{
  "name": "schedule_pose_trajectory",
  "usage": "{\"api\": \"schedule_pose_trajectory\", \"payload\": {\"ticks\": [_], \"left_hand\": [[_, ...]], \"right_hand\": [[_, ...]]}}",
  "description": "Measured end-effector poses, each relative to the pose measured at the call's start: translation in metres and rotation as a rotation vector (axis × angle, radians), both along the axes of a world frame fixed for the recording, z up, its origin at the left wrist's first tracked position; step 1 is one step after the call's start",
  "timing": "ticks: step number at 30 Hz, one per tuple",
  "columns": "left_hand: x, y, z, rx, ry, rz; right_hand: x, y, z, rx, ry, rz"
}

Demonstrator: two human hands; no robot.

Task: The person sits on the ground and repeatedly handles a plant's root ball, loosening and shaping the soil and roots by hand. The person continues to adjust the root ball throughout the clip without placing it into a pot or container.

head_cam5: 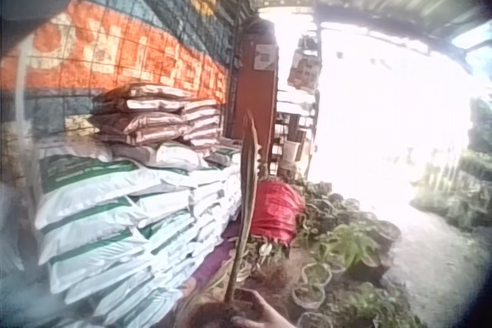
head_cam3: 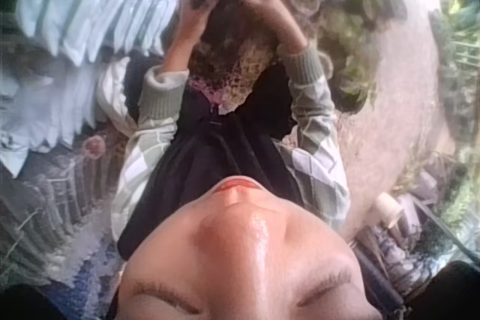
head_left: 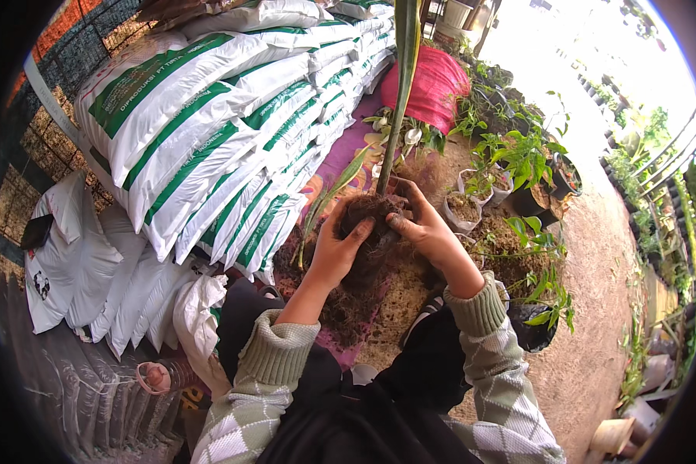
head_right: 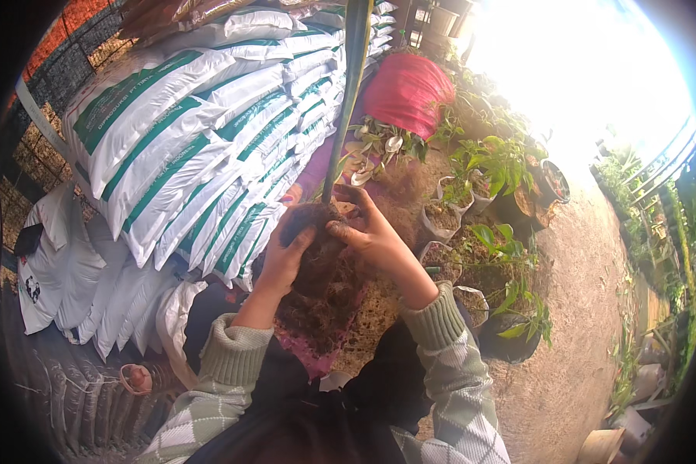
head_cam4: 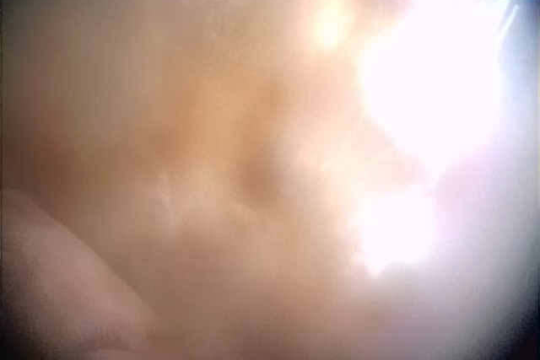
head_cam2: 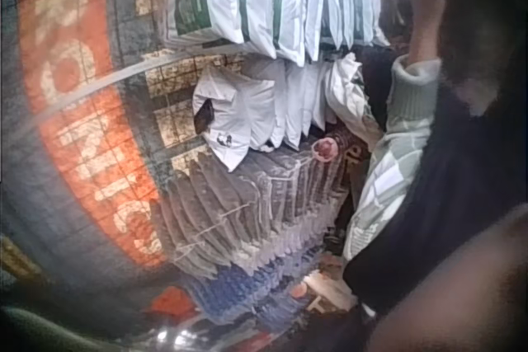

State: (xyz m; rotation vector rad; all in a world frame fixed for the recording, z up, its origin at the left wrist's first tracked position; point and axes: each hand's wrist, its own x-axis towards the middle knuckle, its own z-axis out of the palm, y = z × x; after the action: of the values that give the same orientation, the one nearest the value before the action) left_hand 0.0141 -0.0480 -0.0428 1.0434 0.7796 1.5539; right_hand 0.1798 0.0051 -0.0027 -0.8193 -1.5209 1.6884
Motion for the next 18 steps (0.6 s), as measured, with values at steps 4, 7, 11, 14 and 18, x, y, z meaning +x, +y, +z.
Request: {"api": "schedule_pose_trajectory", "payload": {"ticks": [4, 7, 11, 14, 18], "left_hand": [[0.004, 0.001, 0.002, -0.097, -0.082, 0.018], [0.004, -0.002, 0.004, -0.171, -0.224, 0.053], [0.004, -0.001, 0.005, -0.156, -0.272, 0.03], [0.005, 0.0, 0.01, -0.117, -0.17, 0.018], [0.0, -0.001, 0.01, -0.079, -0.183, -0.027]], "right_hand": [[-0.002, 0.006, -0.026, 0.368, -0.145, -0.229], [-0.009, 0.003, -0.021, 0.628, -0.257, -0.321], [-0.009, -0.004, -0.013, 0.569, -0.236, -0.295], [-0.01, -0.006, -0.013, 0.266, -0.113, -0.219], [-0.012, -0.009, -0.011, 0.33, -0.057, -0.264]]}}
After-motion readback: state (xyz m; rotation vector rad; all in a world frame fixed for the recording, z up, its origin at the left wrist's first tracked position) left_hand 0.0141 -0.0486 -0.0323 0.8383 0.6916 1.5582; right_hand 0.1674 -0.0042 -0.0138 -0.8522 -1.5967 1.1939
